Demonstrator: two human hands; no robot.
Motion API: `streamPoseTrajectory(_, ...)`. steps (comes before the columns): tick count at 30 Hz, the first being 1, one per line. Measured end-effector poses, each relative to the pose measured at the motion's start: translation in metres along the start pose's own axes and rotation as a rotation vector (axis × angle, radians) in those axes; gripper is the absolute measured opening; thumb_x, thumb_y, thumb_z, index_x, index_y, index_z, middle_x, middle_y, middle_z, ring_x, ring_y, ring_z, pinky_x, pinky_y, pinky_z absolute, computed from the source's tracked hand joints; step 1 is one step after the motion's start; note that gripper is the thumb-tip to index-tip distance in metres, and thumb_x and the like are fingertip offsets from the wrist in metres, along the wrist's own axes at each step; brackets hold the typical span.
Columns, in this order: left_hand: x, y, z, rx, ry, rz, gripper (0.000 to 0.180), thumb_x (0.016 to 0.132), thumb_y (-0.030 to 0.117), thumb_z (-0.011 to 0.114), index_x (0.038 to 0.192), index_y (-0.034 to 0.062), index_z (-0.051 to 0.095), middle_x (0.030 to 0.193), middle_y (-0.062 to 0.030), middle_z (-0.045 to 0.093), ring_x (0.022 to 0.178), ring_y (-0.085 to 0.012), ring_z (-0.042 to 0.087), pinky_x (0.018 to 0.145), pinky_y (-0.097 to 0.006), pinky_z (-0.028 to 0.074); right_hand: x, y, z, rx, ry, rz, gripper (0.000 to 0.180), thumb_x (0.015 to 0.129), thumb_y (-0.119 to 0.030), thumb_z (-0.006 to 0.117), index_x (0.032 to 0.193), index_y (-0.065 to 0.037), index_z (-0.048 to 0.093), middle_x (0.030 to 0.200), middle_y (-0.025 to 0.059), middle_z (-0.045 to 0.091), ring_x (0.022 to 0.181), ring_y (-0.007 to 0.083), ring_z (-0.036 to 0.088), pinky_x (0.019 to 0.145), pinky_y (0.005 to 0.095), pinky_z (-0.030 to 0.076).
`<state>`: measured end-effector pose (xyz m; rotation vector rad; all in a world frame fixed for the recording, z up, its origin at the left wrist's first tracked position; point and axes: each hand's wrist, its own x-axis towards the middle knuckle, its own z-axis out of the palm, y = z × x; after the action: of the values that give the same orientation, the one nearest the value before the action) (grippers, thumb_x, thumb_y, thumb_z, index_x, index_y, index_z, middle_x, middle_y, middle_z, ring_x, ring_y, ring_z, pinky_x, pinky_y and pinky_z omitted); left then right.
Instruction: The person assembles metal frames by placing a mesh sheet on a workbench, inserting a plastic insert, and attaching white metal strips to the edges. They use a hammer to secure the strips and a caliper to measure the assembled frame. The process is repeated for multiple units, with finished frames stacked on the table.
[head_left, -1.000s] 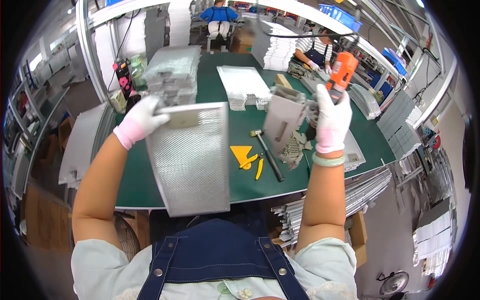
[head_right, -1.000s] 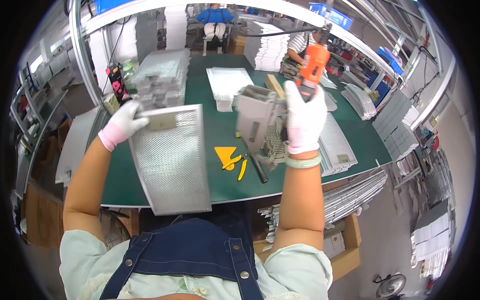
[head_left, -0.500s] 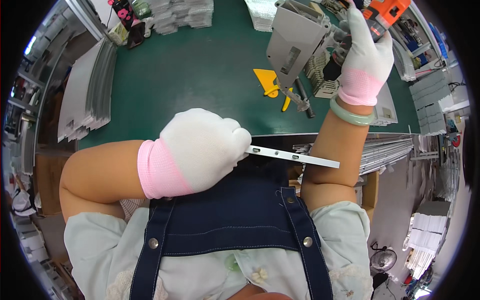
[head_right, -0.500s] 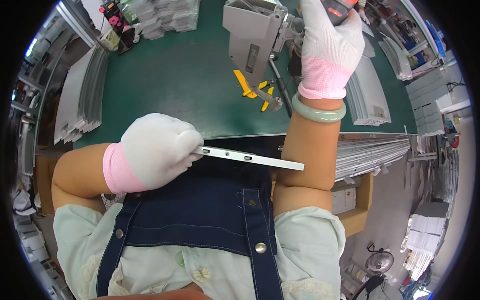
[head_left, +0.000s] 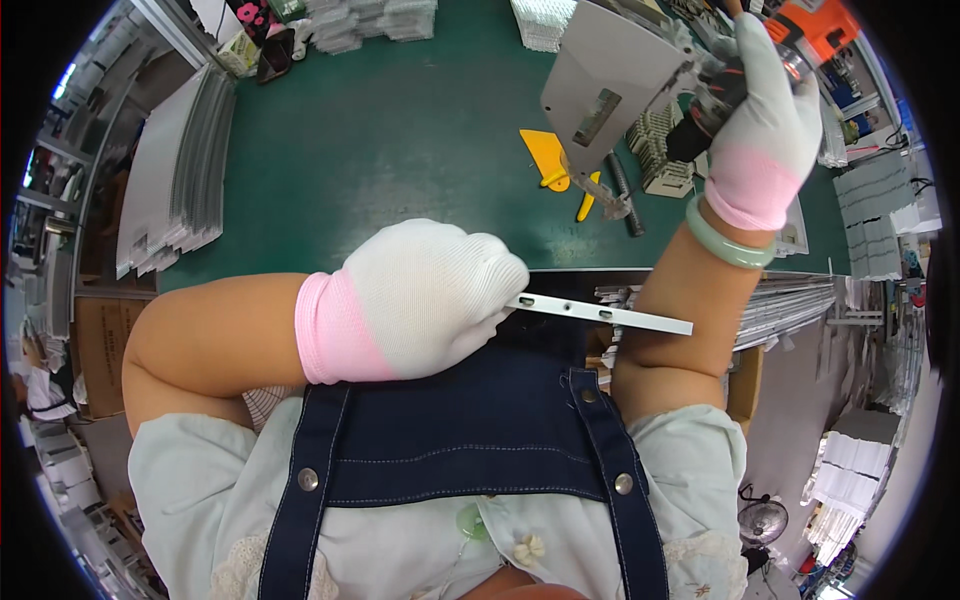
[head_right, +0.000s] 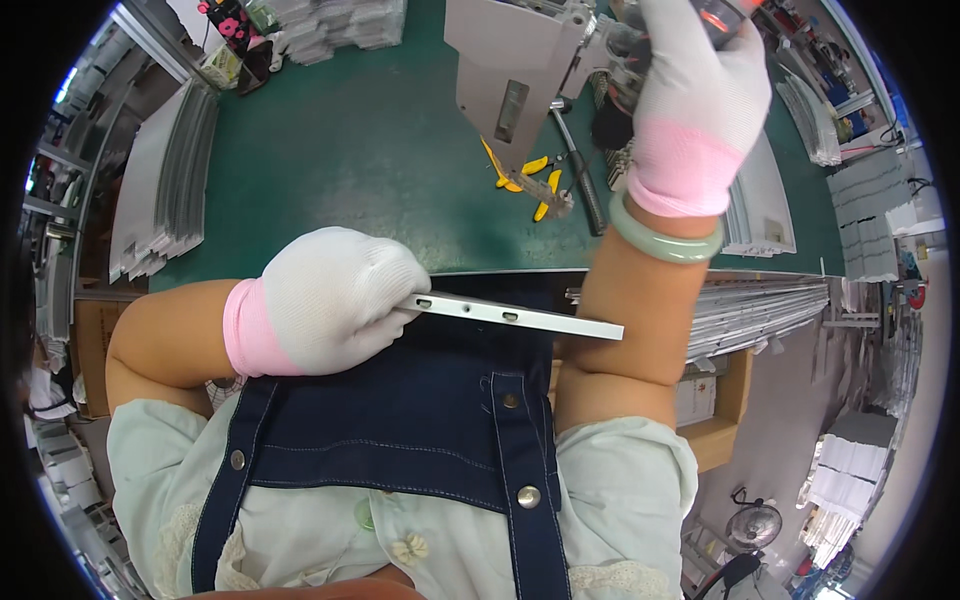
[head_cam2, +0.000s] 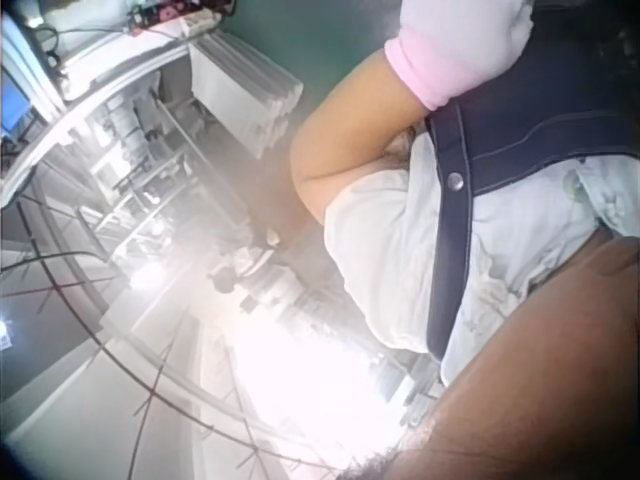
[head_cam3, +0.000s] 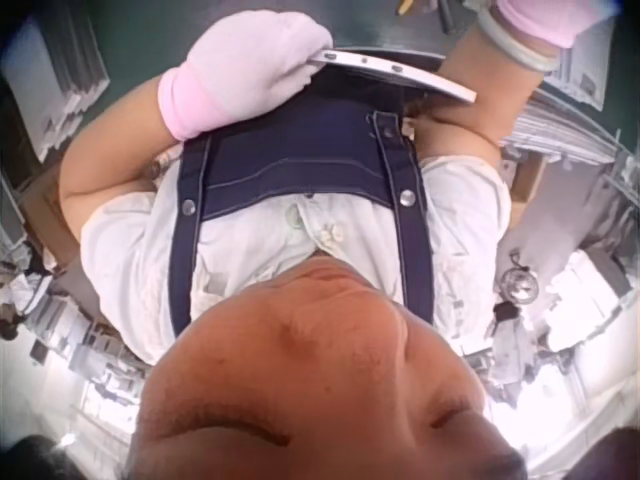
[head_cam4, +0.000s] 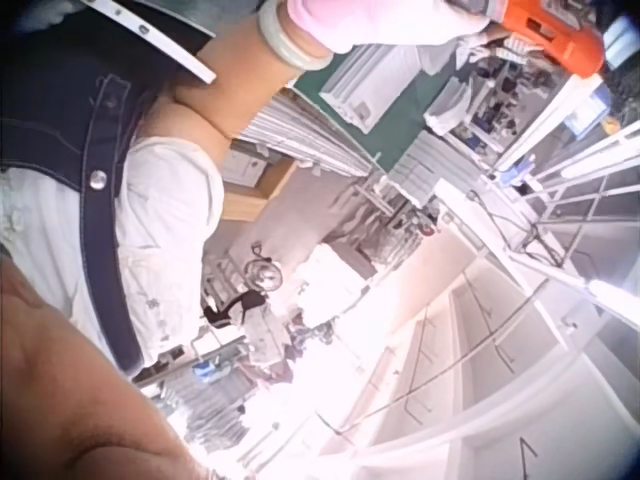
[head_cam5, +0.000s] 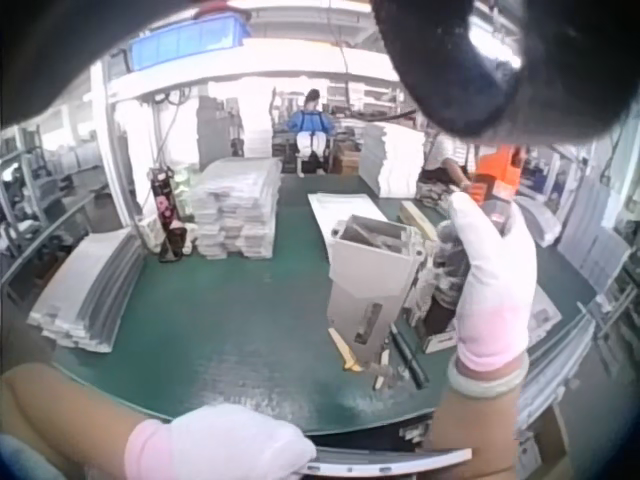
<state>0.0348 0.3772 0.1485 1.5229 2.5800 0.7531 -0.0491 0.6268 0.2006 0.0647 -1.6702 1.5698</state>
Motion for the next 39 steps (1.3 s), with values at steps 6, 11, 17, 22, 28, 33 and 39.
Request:
streamPoseTrajectory(6,0.031,-0.026,-0.005,0.064,0.125,-0.034,0.011,0.082,0.013,0.065,0.086,0.0039,0.062,0.078,-0.0148,0.061,0.074,-0.0371,0.062,0.066,-0.046,0.05,0.055,-0.048,-0.027,0.216,-0.187,-0.241,0.027,0.096,-0.022,0.059,0.112,-0.002,0.066,0.09,0.0113,0.07,0.069,0.0153,0.064,0.057,0.0244,0.047)
streamPoseTrajectory(11,0.047,-0.018,-0.018,0.164,-0.037,-0.154,0.016,0.082,0.016,0.064,0.089,0.0016,0.067,0.074,-0.0159,0.064,0.069,-0.0352,0.065,0.064,-0.044,0.052,0.059,-0.074,-0.018,0.227,-0.191,-0.308,0.028,0.096,-0.02,0.056,0.113,0.0,0.066,0.092,0.0125,0.07,0.072,0.0174,0.066,0.061,0.0262,0.05)
streamPoseTrajectory(17,0.045,-0.026,-0.011,0.128,0.072,-0.072,0.017,0.083,0.016,0.062,0.085,0.0006,0.066,0.071,-0.0165,0.064,0.065,-0.036,0.065,0.063,-0.045,0.053,0.05,-0.08,-0.007,0.173,-0.11,-0.351,0.03,0.096,-0.017,0.052,0.114,0.002,0.065,0.094,0.0141,0.07,0.076,0.02,0.067,0.065,0.0283,0.054)
streamPoseTrajectory(22,0.047,-0.024,-0.011,0.11,0.045,-0.118,0.016,0.083,0.016,0.061,0.077,0.0006,0.061,0.071,-0.0183,0.063,0.066,-0.0376,0.064,0.064,-0.047,0.052,0.052,-0.089,-0.001,0.159,-0.071,-0.379,0.031,0.096,-0.014,0.049,0.116,0.004,0.064,0.097,0.0154,0.07,0.079,0.0221,0.069,0.069,0.0301,0.056)
streamPoseTrajectory(28,0.046,-0.026,-0.012,0.103,0.05,-0.121,0.015,0.082,0.015,0.061,0.077,0.001,0.061,0.07,-0.0181,0.062,0.068,-0.0379,0.064,0.065,-0.047,0.052,0.043,-0.094,0.003,0.11,-0.008,-0.393,0.033,0.096,-0.011,0.045,0.117,0.006,0.063,0.099,0.0169,0.07,0.082,0.0247,0.07,0.074,0.0322,0.06)
streamPoseTrajectory(33,0.046,-0.031,-0.01,0.099,0.06,-0.119,0.016,0.083,0.016,0.06,0.082,0.0012,0.063,0.072,-0.0174,0.062,0.068,-0.0376,0.064,0.065,-0.046,0.053,0.039,-0.099,0.006,0.048,0.05,-0.338,0.034,0.097,-0.011,0.046,0.12,0.007,0.062,0.104,0.0187,0.069,0.081,0.0252,0.071,0.07,0.0318,0.061)
streamPoseTrajectory(39,0.044,-0.033,-0.008,0.133,0.066,-0.106,0.015,0.084,0.018,0.06,0.088,0.0036,0.065,0.076,-0.0166,0.063,0.068,-0.0363,0.065,0.066,-0.046,0.053,0.044,-0.1,0.004,0.413,-0.351,-0.129,0.019,0.095,-0.024,0.06,0.099,-0.005,0.06,0.088,0.0031,0.059,0.08,0.0139,0.06,0.074,0.0276,0.05)
